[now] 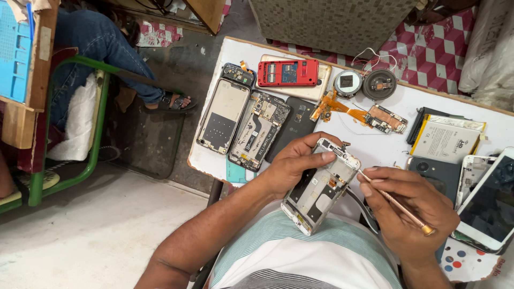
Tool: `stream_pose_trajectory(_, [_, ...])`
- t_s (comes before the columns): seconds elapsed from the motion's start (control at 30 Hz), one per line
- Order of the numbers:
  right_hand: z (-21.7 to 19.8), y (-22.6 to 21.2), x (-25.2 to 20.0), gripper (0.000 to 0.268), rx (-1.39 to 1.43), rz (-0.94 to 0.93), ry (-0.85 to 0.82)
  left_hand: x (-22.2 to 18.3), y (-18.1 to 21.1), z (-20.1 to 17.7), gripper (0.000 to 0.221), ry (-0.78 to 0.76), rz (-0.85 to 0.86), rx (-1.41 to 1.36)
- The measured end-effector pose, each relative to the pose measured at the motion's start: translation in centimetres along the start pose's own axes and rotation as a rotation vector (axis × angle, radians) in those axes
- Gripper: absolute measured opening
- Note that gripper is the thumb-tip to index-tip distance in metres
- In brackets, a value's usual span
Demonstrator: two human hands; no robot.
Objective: The person uses a screwdriver to remove screws from a white smartphone chassis held in the left hand. The person places the removed screws on the table among other disassembled phone parts and continues unscrewing additional fasteners from the same device.
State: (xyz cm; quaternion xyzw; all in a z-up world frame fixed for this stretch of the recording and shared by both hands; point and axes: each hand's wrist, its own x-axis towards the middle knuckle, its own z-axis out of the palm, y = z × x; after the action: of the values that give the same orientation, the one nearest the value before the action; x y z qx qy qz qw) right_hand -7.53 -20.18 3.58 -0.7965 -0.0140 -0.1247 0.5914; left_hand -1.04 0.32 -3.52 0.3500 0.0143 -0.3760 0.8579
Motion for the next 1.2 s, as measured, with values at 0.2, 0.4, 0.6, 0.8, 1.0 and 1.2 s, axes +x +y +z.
stream_pose_trajectory(0.2, [-0.3, 0.0, -0.3, 0.014, 0.009, 0.031, 0.017, 0.0, -0.4, 0.4, 0.024, -0.038, -0.023, -0.095])
stream_pose_trajectory(0.4, [-0.5, -0.2, -0.3, 0.014, -0.03, 0.032, 0.009, 0.0, 0.0, 1.2, 0.024, -0.01, 0.062, 0.074])
stream_pose_trajectory(0.6, [-0.2, -0.6, 0.1, 0.011, 0.215, 0.064, 0.111, -1.4, 1.9, 3.7, 0.02, 0.064, 0.459, 0.797])
stream_pose_trajectory(0.8, [-1.3, -1.4, 0.3, 0.01, -0.145, 0.099, 0.128, -2.6, 3.3, 6.0, 0.022, 0.054, 0.433, 1.025])
stream_pose_trajectory(1.0, [-1.9, -2.1, 0.9, 0.025, -0.403, -0.188, -0.091, -2.9, 4.4, 7.1, 0.023, -0.041, 0.489, 1.237])
stream_pose_trajectory(1.2, [-1.8, -2.6, 1.1, 0.02, -0.463, -0.118, -0.191, -2.3, 7.0, 7.4, 0.029, -0.124, 0.305, 1.391])
